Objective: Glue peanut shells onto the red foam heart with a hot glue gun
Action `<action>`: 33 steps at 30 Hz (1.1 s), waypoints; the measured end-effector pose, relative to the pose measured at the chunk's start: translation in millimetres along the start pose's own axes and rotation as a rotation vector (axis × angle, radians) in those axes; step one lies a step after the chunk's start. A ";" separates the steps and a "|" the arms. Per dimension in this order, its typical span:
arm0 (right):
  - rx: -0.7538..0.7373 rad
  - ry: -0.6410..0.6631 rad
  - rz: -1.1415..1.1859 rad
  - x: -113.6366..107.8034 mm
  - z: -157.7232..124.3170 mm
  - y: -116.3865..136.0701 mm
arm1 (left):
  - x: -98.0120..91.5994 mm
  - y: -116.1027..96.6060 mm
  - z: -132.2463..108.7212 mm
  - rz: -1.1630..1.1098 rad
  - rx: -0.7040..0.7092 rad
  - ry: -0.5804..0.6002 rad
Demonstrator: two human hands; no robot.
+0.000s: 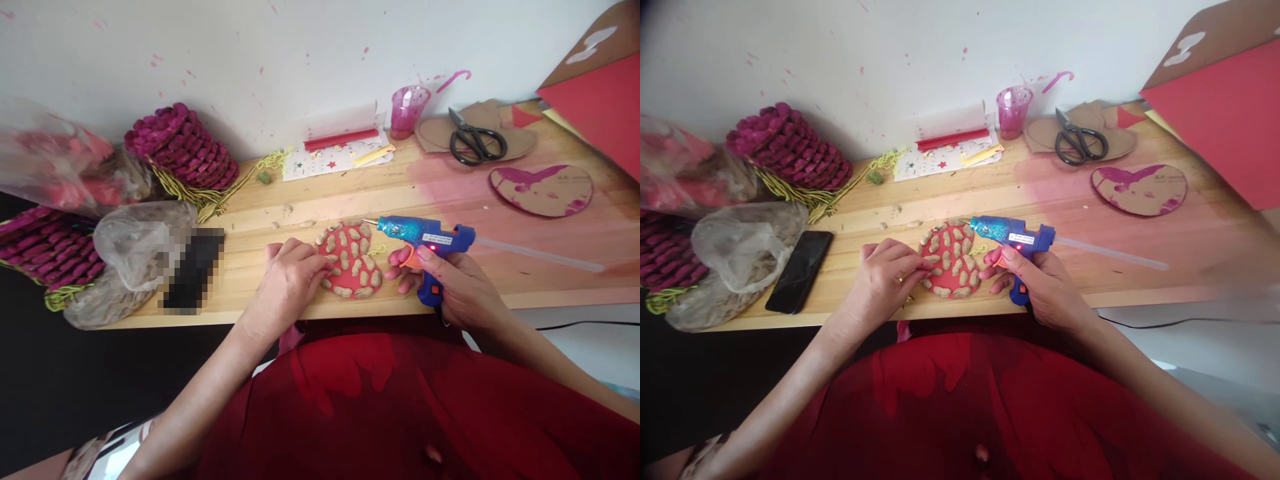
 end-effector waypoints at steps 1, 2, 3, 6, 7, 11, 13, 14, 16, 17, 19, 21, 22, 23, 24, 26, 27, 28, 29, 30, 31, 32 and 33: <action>-0.001 0.004 0.002 -0.3 0.1 -0.3 | 0.3 0.0 0.5 0.003 0.003 0.007; -0.004 0.008 0.005 -0.6 0.1 -0.6 | 0.4 0.0 0.9 0.005 0.006 0.010; -0.003 0.011 0.005 -1.0 0.0 -1.0 | 0.4 0.0 1.4 0.007 0.008 0.013; -0.006 0.020 0.007 -1.8 -0.7 -1.6 | 0.2 -0.3 2.3 0.008 0.011 0.021; -0.005 0.022 0.008 -1.8 -1.0 -1.6 | 0.1 -0.5 2.5 0.007 0.012 0.024; -0.001 0.021 0.005 -1.3 -1.7 -1.0 | -0.1 -1.5 2.9 0.007 0.014 0.017; 0.001 0.015 0.003 -1.3 -1.4 -0.7 | 0.0 -2.1 3.5 -0.002 0.016 0.013; 0.002 0.010 0.001 -1.4 -1.1 -0.7 | 0.0 -2.7 4.0 -0.008 0.018 0.014; 0.008 0.002 -0.010 -1.9 -0.5 -1.0 | -0.2 -4.5 5.1 -0.014 0.026 0.023; 0.010 0.000 -0.018 -2.1 -0.3 -1.3 | -0.5 -5.9 5.7 -0.015 0.032 0.028; 0.007 0.003 -0.026 -2.4 -0.1 -2.0 | -1.1 -9.6 6.9 -0.022 0.039 0.042; -0.005 0.011 -0.023 -2.7 -0.2 -2.5 | -1.8 -14.3 8.0 -0.034 0.053 0.051; -0.009 0.011 -0.023 -2.8 -0.2 -2.6 | -2.0 -16.7 8.5 -0.040 0.061 0.055; -0.008 0.012 -0.028 -2.9 -0.2 -2.8 | -2.0 -18.9 9.0 -0.043 0.069 0.059; -0.004 0.011 -0.034 -2.9 -0.2 -2.8 | -1.9 -20.8 9.5 -0.045 0.078 0.062; 0.004 0.000 -0.043 -2.5 -0.2 -2.1 | -1.3 -23.2 10.3 -0.044 0.090 0.066; 0.004 -0.006 -0.043 -2.0 -0.3 -1.3 | -0.7 -23.8 10.6 -0.043 0.092 0.072; 0.003 -0.010 -0.041 -1.4 -0.4 -0.3 | -0.1 -24.0 10.9 -0.041 0.092 0.080; 0.001 -0.013 -0.039 -0.7 -0.6 0.7 | 0.6 -24.1 11.1 -0.039 0.092 0.089; -0.001 -0.014 -0.036 0.0 -0.8 1.6 | 1.3 -24.1 11.3 -0.035 0.090 0.097; -0.001 -0.010 -0.035 0.5 -1.0 2.3 | 1.9 -24.2 11.4 -0.032 0.088 0.103; -0.002 -0.006 -0.034 0.9 -1.2 2.6 | 2.4 -24.3 11.4 -0.029 0.086 0.104; -0.003 -0.004 -0.032 0.8 -1.3 2.7 | 2.6 -24.5 11.4 -0.028 0.086 0.101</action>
Point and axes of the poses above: each hand's wrist, its own z-axis towards the middle knuckle, its own x-axis out of the palm, y = z × x, the point moved 3 cm from there along z, towards the middle knuckle, and after that the axes turned 5 degrees about x, right-handed, at the moved point
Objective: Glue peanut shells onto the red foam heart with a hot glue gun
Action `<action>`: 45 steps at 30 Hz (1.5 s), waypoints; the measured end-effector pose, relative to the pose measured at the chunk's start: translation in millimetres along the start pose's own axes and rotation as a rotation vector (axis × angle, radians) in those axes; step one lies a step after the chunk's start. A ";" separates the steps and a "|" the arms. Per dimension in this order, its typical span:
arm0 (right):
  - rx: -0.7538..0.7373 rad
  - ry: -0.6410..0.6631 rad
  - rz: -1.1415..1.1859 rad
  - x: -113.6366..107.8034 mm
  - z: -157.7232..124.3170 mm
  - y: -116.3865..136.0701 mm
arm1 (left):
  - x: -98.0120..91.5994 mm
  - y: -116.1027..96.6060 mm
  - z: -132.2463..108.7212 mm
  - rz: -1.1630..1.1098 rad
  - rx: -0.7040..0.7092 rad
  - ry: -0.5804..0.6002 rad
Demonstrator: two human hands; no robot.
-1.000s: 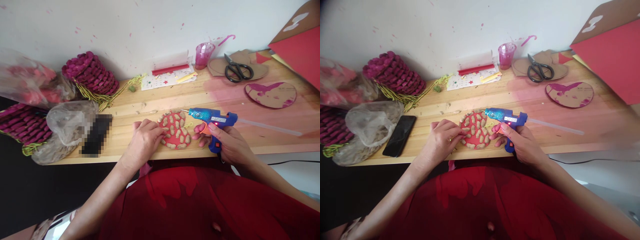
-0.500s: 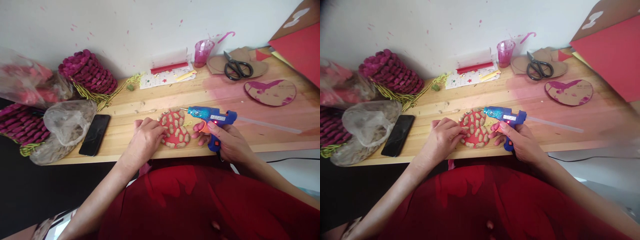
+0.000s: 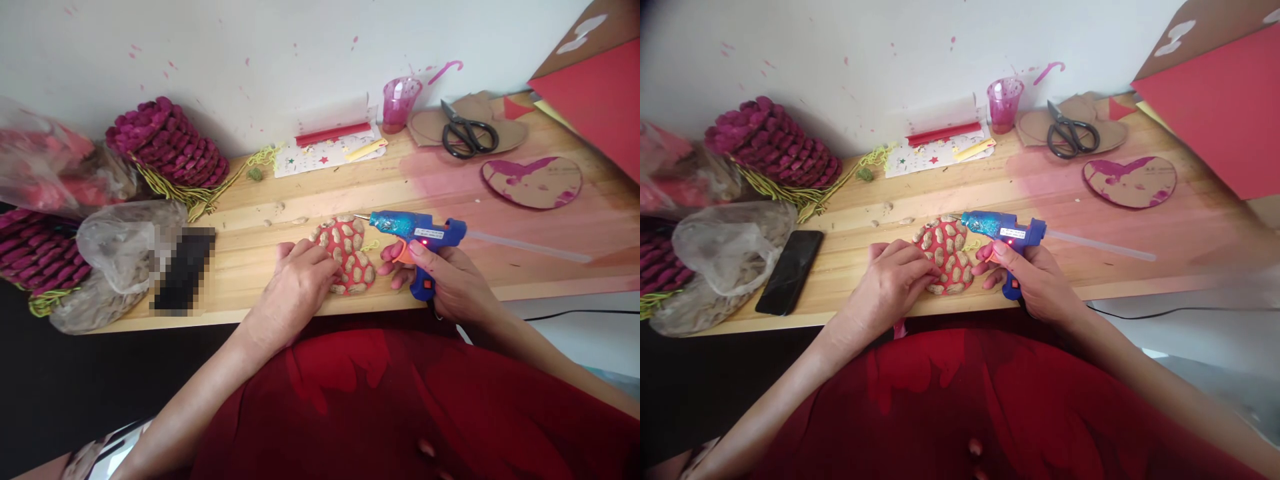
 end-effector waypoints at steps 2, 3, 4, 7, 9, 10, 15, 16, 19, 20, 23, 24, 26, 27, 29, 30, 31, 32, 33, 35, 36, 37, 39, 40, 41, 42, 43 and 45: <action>-0.002 0.004 0.002 -1.0 -0.1 -0.9 | -0.2 0.1 -0.6 -0.007 0.001 -0.005; -0.002 0.006 -0.001 -1.8 -0.2 -1.6 | -1.0 0.6 -1.2 -0.014 0.003 -0.012; -0.003 0.005 -0.001 -2.6 -0.2 -2.4 | -2.5 1.6 -2.3 -0.019 0.004 -0.024; 0.001 0.010 0.004 -4.1 0.1 -4.4 | -12.1 7.9 -7.1 -0.004 -0.013 -0.093; 0.006 0.011 0.013 -4.1 0.7 -5.3 | -21.2 13.7 -11.0 0.027 -0.048 -0.145; 0.004 0.013 0.017 -3.9 1.1 -5.4 | -25.7 16.4 -12.8 0.043 -0.067 -0.166; -0.019 0.020 0.023 -3.9 1.9 -5.8 | -40.7 22.3 -18.4 0.086 -0.118 -0.218; -0.020 0.020 0.019 -4.3 1.6 -5.9 | -41.3 22.3 -19.0 0.087 -0.121 -0.220; -0.012 0.020 0.019 -4.9 0.6 -5.8 | -37.9 21.3 -20.8 0.082 -0.120 -0.198; -0.010 0.019 0.025 -4.8 0.4 -5.4 | -35.3 20.8 -21.5 0.076 -0.115 -0.186; -0.011 0.016 0.037 -3.8 0.1 -4.2 | -25.9 19.3 -22.8 0.038 -0.087 -0.164; -0.010 0.014 0.038 -3.4 0.1 -4.0 | -22.9 18.6 -22.8 0.022 -0.071 -0.163; -0.002 0.014 0.033 -2.8 0.1 -4.0 | -18.0 16.8 -22.0 -0.003 -0.035 -0.159; -0.002 0.015 0.031 -2.8 0.1 -4.1 | -16.1 15.8 -21.2 -0.012 -0.017 -0.152; -0.001 0.019 0.028 -3.0 0.2 -4.6 | -13.4 13.6 -19.1 -0.025 0.008 -0.135; -0.004 0.020 0.027 -3.3 0.5 -4.9 | -12.6 12.6 -17.9 -0.030 0.017 -0.129; -0.008 0.022 0.026 -3.6 0.7 -5.1 | -12.1 11.8 -16.8 -0.034 0.022 -0.124; -0.011 0.023 0.024 -3.8 1.0 -5.2 | -11.6 11.1 -15.6 -0.038 0.026 -0.117; -0.012 0.024 0.019 -3.8 1.4 -5.3 | -11.4 10.7 -14.7 -0.038 0.028 -0.111; -0.012 0.020 0.011 -3.7 1.9 -5.0 | -11.2 10.4 -13.2 -0.031 0.027 -0.099; -0.011 0.017 0.010 -3.6 2.2 -4.7 | -11.4 10.6 -12.8 -0.024 0.025 -0.096; -0.009 0.013 0.010 -3.4 2.4 -4.5 | -11.6 10.7 -12.4 -0.017 0.024 -0.095; -0.009 0.010 0.009 -3.1 2.8 -3.9 | -12.0 10.9 -11.8 -0.005 0.024 -0.098; -0.006 0.012 0.003 -3.0 3.0 -3.9 | -12.1 10.6 -11.4 -0.004 0.025 -0.097; -0.003 0.015 -0.004 -3.0 3.2 -4.0 | -12.0 10.1 -10.8 -0.007 0.027 -0.095; -0.001 0.017 -0.009 -3.1 3.3 -4.1 | -11.6 9.3 -10.0 -0.012 0.027 -0.090; 0.000 0.019 -0.010 -3.2 3.3 -4.2 | -11.1 8.2 -9.0 -0.015 0.029 -0.084; -0.002 0.023 -0.003 -3.2 3.0 -4.2 | -10.0 5.3 -6.7 -0.012 0.040 -0.079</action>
Point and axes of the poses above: each hand's wrist, its own z-axis towards the middle knuckle, its own x-axis out of the palm, y = z × x, the point moved 3 cm from there along z, towards the middle knuckle, and after that the axes turned 5 degrees about x, right-handed, at the moved point
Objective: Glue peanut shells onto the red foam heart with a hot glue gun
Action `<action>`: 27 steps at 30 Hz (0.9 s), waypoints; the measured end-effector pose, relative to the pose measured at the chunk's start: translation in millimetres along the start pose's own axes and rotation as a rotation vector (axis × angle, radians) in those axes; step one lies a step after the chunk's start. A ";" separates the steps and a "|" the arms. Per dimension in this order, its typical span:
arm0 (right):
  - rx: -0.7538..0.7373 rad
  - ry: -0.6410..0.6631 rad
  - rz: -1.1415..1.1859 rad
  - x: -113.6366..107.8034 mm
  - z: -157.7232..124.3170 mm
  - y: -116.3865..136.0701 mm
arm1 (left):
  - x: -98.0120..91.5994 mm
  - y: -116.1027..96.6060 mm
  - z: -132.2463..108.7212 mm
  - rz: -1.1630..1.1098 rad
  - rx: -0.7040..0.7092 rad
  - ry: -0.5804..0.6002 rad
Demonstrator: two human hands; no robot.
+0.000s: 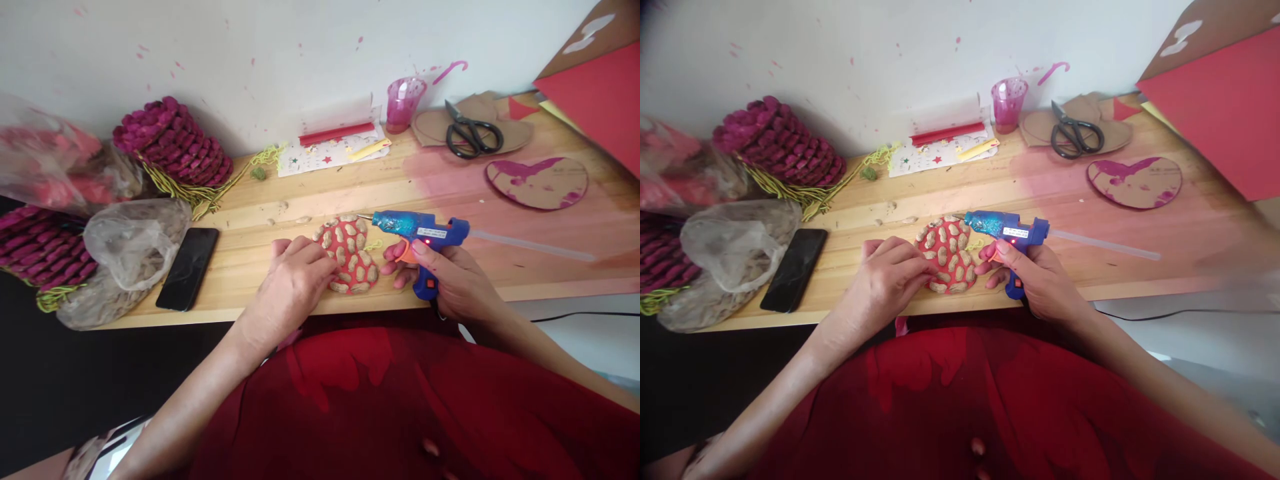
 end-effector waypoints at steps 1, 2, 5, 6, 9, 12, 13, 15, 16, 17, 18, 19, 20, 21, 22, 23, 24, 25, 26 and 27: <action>-0.001 0.002 0.005 0.1 -0.3 0.1 | 0.8 -1.5 1.2 0.005 0.009 0.005; -0.003 0.002 0.009 0.3 -0.6 0.3 | 1.7 -2.9 2.3 0.009 0.018 0.015; 0.002 0.001 0.005 1.3 -1.6 1.0 | 4.5 -5.5 4.5 0.014 0.027 0.058; 0.003 -0.001 0.004 1.6 -1.9 1.4 | 5.2 -5.8 4.9 0.015 0.024 0.069; 0.005 -0.011 0.005 2.7 -2.3 3.2 | 6.0 -6.3 5.7 0.016 0.028 0.083; 0.012 -0.023 0.008 3.8 -2.4 4.9 | 6.4 -6.8 6.6 0.016 0.039 0.101; 0.018 -0.026 0.004 4.1 -2.5 5.3 | 6.4 -6.9 7.0 0.015 0.042 0.105; 0.024 -0.034 -0.007 4.6 -2.6 6.0 | 6.2 -7.0 7.7 0.007 0.043 0.106; 0.025 -0.040 -0.013 4.7 -2.7 6.3 | 6.2 -7.1 8.0 0.002 0.043 0.109; 0.026 -0.045 -0.019 4.7 -2.8 6.3 | 6.2 -7.2 8.3 -0.002 0.044 0.114; 0.030 -0.050 -0.021 4.6 -2.9 6.2 | 6.2 -7.3 8.6 -0.004 0.044 0.122; 0.033 -0.054 -0.019 4.3 -3.0 5.9 | 6.2 -7.5 9.0 -0.003 0.045 0.129; 0.034 -0.055 -0.014 4.2 -3.0 5.5 | 6.1 -7.8 9.4 -0.001 0.048 0.133; 0.036 -0.054 -0.008 4.0 -3.0 4.8 | 5.9 -8.3 9.9 0.003 0.053 0.136; 0.035 -0.051 0.001 3.8 -2.9 4.1 | 5.7 -8.9 10.3 0.008 0.059 0.138; 0.031 -0.045 0.011 3.7 -2.7 3.4 | 5.4 -9.6 10.8 0.014 0.065 0.141; 0.025 -0.040 0.019 3.5 -2.5 2.7 | 5.2 -10.3 11.1 0.019 0.072 0.145; 0.022 -0.037 0.024 3.3 -2.3 1.8 | 5.0 -11.1 11.2 0.024 0.078 0.149; 0.020 -0.037 0.024 2.9 -2.0 1.0 | 4.8 -11.7 11.1 0.029 0.083 0.154; 0.016 -0.042 0.020 2.4 -1.8 0.3 | 4.6 -12.2 10.8 0.033 0.086 0.156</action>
Point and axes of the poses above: each hand's wrist, its own z-axis towards the middle knuckle, its own x-axis out of the palm, y = z × x, the point moved 3 cm from there along z, towards the middle knuckle, and after that the axes turned 5 degrees about x, right-handed, at the moved point
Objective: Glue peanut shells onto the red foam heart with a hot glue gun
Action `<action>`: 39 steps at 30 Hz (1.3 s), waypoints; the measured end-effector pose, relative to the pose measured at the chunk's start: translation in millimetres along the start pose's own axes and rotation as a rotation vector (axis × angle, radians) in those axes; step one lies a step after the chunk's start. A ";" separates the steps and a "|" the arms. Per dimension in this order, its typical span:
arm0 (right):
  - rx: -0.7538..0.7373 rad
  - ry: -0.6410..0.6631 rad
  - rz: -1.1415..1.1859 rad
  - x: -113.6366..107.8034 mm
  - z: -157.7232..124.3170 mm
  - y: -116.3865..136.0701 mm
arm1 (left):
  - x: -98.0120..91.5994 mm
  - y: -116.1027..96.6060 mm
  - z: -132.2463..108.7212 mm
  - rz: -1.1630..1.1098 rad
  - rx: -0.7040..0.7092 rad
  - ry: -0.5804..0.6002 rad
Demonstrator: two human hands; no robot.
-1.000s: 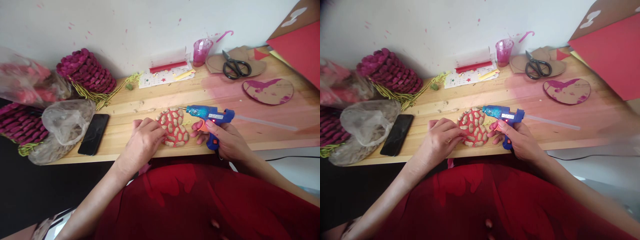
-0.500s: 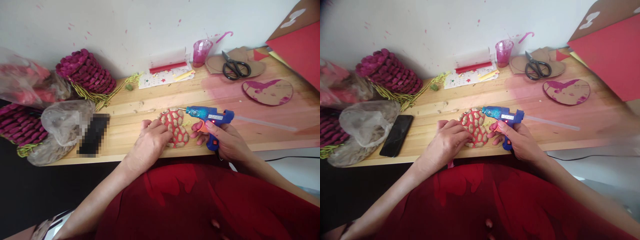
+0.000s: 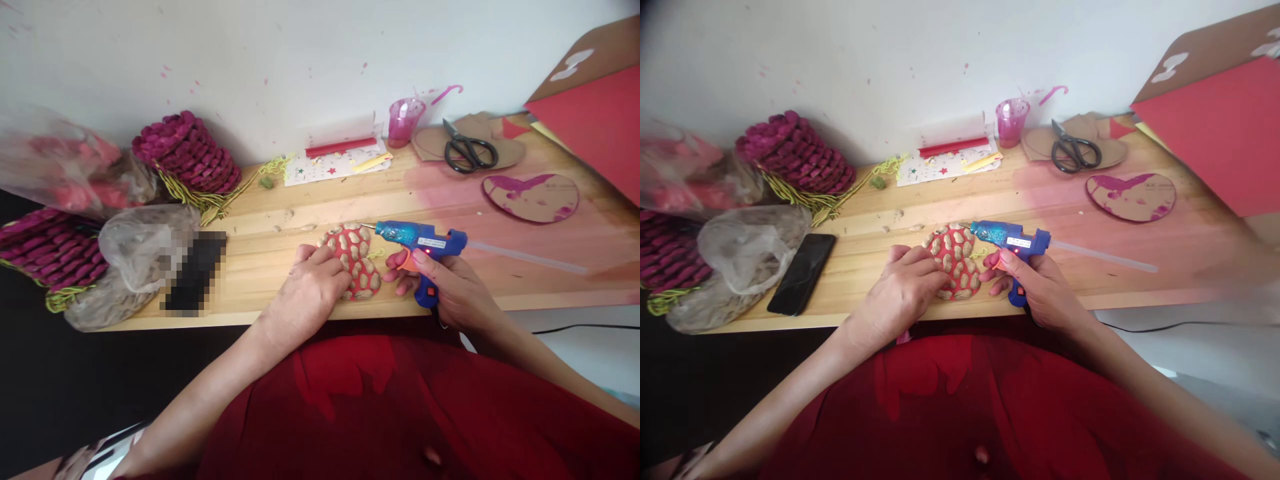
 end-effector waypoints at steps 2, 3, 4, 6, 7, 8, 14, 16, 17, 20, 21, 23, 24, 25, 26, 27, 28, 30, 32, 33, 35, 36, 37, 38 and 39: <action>-0.010 -0.010 -0.026 -1.4 0.3 -1.2 | -0.6 -0.7 -0.7 0.011 0.003 -0.003; -0.013 -0.013 -0.045 -2.0 0.4 -1.7 | -0.9 -1.0 -0.9 0.016 0.006 -0.005; -0.015 -0.013 -0.066 -2.6 0.3 -2.1 | -1.2 -1.2 -1.0 0.022 0.007 -0.007; -0.011 -0.015 -0.094 -3.3 0.1 -2.7 | -1.4 -1.7 -0.5 0.030 0.011 -0.007; -0.009 -0.016 -0.097 -3.4 0.0 -2.8 | -1.0 -2.0 0.0 0.036 0.013 -0.002; -0.014 -0.020 -0.092 -3.3 -0.1 -2.8 | -0.3 -2.2 0.5 0.044 0.014 0.005; -0.059 -0.044 -0.075 -2.2 0.0 -4.3 | 0.8 3.4 -2.1 -0.005 -0.066 -0.110; -0.073 -0.034 -0.065 -2.2 -2.5 -3.3 | -3.6 11.4 -6.4 -0.194 -0.202 -0.242; -0.076 -0.020 -0.063 -2.1 -4.9 -1.8 | -5.6 16.3 -9.1 -0.339 -0.286 -0.307; -0.045 0.065 -0.134 0.6 -16.2 6.6 | -4.5 28.9 -15.9 -0.949 -0.530 -0.428; -0.030 0.103 -0.183 2.4 -20.9 10.4 | -2.2 30.9 -17.3 -1.170 -0.592 -0.454; -0.069 0.149 -0.263 6.8 -30.7 20.4 | 3.2 31.9 -19.1 -1.535 -0.683 -0.498; -0.105 0.171 -0.306 9.6 -35.4 25.4 | 5.9 31.3 -19.8 -1.659 -0.713 -0.512; -0.141 0.188 -0.344 12.6 -39.5 29.7 | 8.5 30.3 -20.4 -1.747 -0.736 -0.513; -0.167 0.203 -0.377 15.5 -43.0 33.1 | 10.8 29.0 -21.0 -1.806 -0.752 -0.503; -0.185 0.215 -0.409 18.3 -45.9 35.5 | 12.8 27.8 -21.7 -1.842 -0.763 -0.489; -0.194 0.223 -0.439 20.7 -48.1 37.1 | 14.2 26.7 -22.4 -1.863 -0.767 -0.476; -0.196 0.232 -0.495 24.4 -51.2 38.7 | 15.8 25.4 -23.9 -1.880 -0.767 -0.458; -0.201 0.234 -0.533 26.8 -53.2 39.8 | 15.8 25.0 -25.1 -1.874 -0.765 -0.443; -0.203 0.233 -0.544 27.5 -53.8 40.4 | 15.5 25.1 -25.6 -1.866 -0.767 -0.436; -0.212 0.227 -0.563 28.3 -54.6 41.5 | 14.5 25.2 -26.0 -1.848 -0.771 -0.428; -0.217 0.225 -0.574 28.6 -54.8 42.0 | 13.9 25.2 -26.1 -1.841 -0.772 -0.425; -0.223 0.225 -0.585 28.8 -54.9 42.2 | 13.4 25.1 -26.2 -1.837 -0.773 -0.422; -0.227 0.226 -0.595 28.8 -54.8 42.3 | 12.9 25.0 -26.2 -1.834 -0.772 -0.421; -0.231 0.227 -0.604 28.8 -54.8 42.1 | 12.4 24.8 -26.2 -1.833 -0.772 -0.420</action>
Point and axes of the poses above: each hand's wrist, its own z-axis towards the middle knuckle, its own x-axis out of the palm, y = z × x, the point moved 3 cm from there along z, towards the middle knuckle, and after that the axes turned 5 degrees about x, right-handed, at the moved point
